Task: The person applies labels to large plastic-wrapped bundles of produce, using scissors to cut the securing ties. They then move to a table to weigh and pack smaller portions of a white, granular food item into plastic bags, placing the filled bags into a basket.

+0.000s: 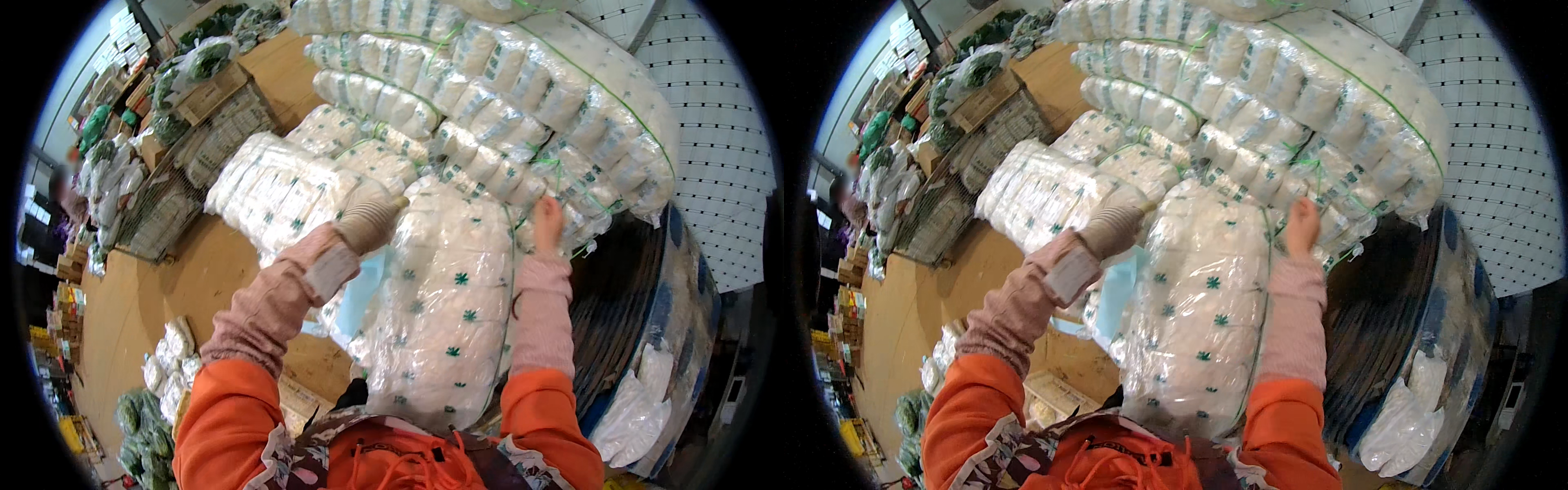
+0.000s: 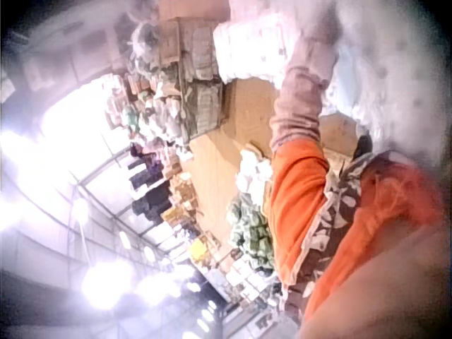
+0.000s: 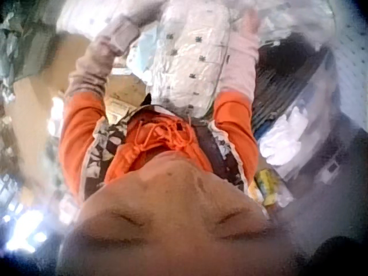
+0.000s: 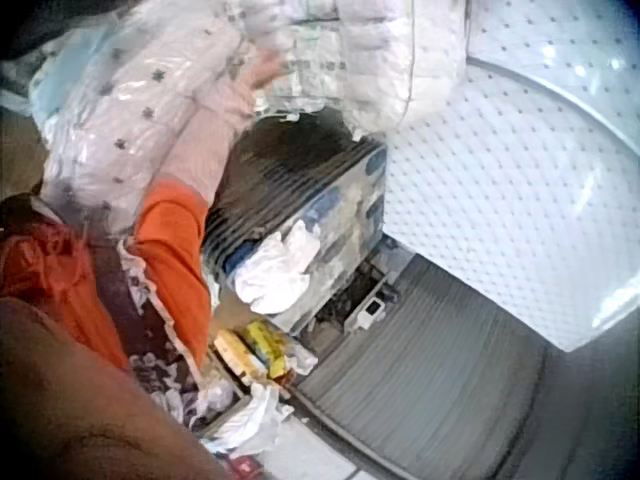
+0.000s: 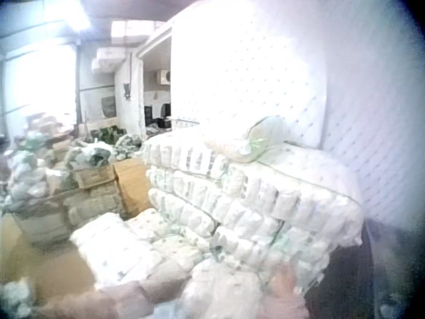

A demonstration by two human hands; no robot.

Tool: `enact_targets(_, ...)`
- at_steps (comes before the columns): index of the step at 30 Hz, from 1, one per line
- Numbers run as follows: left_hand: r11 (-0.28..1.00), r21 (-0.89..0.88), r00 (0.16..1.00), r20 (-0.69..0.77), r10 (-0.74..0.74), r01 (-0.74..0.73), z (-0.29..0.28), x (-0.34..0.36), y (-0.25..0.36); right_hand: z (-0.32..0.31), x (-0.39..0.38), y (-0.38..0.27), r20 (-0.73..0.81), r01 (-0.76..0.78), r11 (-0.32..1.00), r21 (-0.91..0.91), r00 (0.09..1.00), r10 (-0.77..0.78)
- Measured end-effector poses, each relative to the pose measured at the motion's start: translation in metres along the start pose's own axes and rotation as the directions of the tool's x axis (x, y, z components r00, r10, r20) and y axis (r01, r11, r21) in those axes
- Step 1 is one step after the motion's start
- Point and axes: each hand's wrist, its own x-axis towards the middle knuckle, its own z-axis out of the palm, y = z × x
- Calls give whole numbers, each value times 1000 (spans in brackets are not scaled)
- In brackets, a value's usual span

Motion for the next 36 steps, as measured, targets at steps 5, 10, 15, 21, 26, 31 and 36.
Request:
enact_targets(5, 746, -665, 968, -202, -151, -22, 19, -112, -54, -47, -152, -91, 85, -87, 995, -50, 992, 91)
enact_targets(10, 409, -902, 816, -336, -471, -135, 44, -204, -65, 21, -351, -139, 942, -587, 777, 226, 335, -20)
enact_targets(15, 312, -923, 731, -372, -572, -225, 70, -275, -74, 74, -428, -182, 958, -971, -98, -218, -233, 169)
enact_targets(21, 314, -916, 692, -395, -604, -249, 69, -324, -98, 91, -440, -215, 939, -985, 169, 18, 75, 337)
enact_targets(26, -41, -999, 942, 21, -335, 7, 61, -348, -122, 94, -416, -239, 882, -843, 516, 154, 352, 313)
enact_targets(31, -116, -956, 961, 260, 98, 270, 46, -359, -122, 91, -397, -247, 899, -765, 620, 172, 379, 218)
enact_targets(36, -183, -963, 980, 186, 74, 196, 46, -354, -112, 88, -396, -257, 881, -676, 722, 147, 422, 216)
